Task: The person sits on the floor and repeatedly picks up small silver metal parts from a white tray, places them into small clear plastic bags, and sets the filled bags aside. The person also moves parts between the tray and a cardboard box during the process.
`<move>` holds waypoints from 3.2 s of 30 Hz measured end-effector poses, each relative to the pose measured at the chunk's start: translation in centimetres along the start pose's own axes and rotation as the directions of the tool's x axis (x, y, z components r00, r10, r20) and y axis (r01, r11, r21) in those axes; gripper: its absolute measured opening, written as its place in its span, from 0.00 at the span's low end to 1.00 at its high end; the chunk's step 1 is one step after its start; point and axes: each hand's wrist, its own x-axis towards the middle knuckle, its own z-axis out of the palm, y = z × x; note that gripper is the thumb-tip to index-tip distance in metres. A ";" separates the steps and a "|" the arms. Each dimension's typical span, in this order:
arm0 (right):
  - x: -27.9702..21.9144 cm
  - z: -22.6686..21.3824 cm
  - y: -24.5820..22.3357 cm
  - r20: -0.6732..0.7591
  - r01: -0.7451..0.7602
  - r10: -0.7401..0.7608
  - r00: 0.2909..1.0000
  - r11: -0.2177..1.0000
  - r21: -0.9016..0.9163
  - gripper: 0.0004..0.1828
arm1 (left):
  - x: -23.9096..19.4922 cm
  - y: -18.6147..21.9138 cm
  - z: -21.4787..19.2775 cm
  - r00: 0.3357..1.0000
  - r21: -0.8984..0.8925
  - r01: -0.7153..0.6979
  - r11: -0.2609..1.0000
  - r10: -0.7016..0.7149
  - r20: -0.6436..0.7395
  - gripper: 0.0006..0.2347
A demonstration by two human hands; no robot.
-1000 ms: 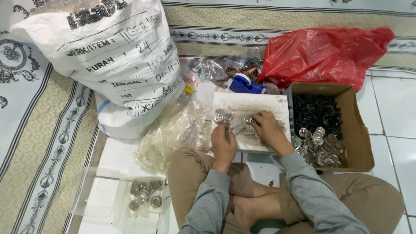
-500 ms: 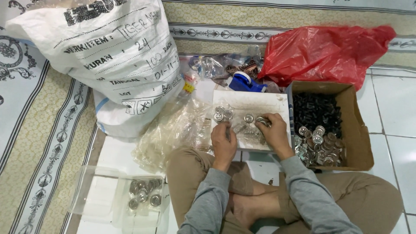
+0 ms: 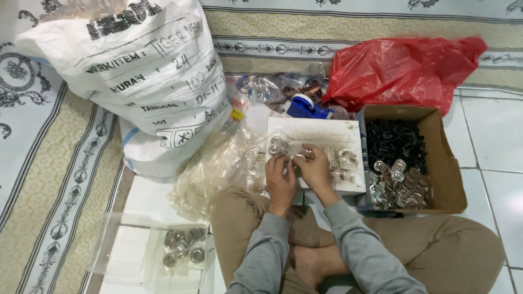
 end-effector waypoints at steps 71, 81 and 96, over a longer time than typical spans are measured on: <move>1.2 -2.5 0.8 0.325 0.513 -0.399 0.857 0.709 -0.484 0.24 | -1.1 -1.3 1.1 0.991 0.344 0.062 0.937 -0.099 0.091 0.15; -4.1 -3.2 2.3 0.026 0.349 -0.394 0.919 0.781 -0.517 0.06 | -1.0 -2.0 3.2 0.983 0.249 -0.049 0.967 0.003 0.183 0.09; -2.1 -4.5 2.3 -0.011 0.486 -0.605 0.796 0.650 -0.584 0.30 | -1.8 -1.4 3.1 0.978 0.329 -0.055 0.943 -0.016 0.210 0.15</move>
